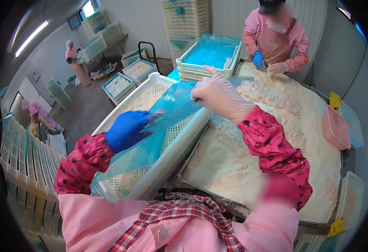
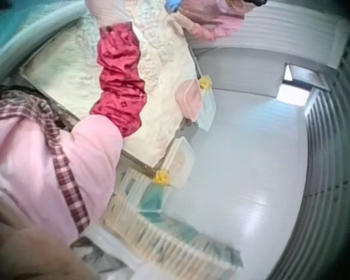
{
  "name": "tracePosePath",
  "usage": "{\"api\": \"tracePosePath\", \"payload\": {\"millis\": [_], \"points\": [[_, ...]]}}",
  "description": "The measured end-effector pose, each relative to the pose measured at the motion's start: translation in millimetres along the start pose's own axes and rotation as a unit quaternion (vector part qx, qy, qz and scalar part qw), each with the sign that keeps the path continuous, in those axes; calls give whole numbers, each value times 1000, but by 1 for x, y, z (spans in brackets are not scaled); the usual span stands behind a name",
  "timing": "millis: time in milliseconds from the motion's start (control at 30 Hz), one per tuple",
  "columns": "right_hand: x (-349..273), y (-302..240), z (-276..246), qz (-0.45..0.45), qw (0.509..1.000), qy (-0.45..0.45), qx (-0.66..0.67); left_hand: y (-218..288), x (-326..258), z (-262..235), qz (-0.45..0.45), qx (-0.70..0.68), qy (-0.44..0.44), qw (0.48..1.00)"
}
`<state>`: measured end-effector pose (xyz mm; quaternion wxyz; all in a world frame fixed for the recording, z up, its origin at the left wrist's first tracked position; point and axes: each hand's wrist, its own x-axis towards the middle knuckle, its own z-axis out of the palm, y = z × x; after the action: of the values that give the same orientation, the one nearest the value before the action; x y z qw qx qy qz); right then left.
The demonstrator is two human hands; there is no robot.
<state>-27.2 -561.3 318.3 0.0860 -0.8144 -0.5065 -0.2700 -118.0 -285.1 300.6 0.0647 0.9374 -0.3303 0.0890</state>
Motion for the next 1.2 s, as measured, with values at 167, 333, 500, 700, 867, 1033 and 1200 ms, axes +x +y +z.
{"api": "tracePosePath", "payload": {"millis": [167, 333, 500, 700, 867, 1033, 1200], "points": [[41, 43, 5, 91, 994, -61, -29, -111, -87, -6, -87, -101, -156, 979], [170, 81, -33, 68, 869, 284, -400, -198, -66, -152, -264, 595, 207, 730], [172, 14, -56, -106, 823, 499, -250, -162, -206, -192, -187, 517, 353, 757], [150, 59, 63, -24, 948, 306, -85, -152, -257, -99, -242, 496, 237, 800], [135, 81, 133, 77, 945, 317, -13, -122, -276, -51, -263, 417, 218, 843], [107, 93, 175, 169, 928, 331, 3, -83, -278, -12, -256, 383, 197, 865], [65, 99, 200, 66, 993, 93, -23, -46, -286, 19, -233, 304, -13, 924]]}}
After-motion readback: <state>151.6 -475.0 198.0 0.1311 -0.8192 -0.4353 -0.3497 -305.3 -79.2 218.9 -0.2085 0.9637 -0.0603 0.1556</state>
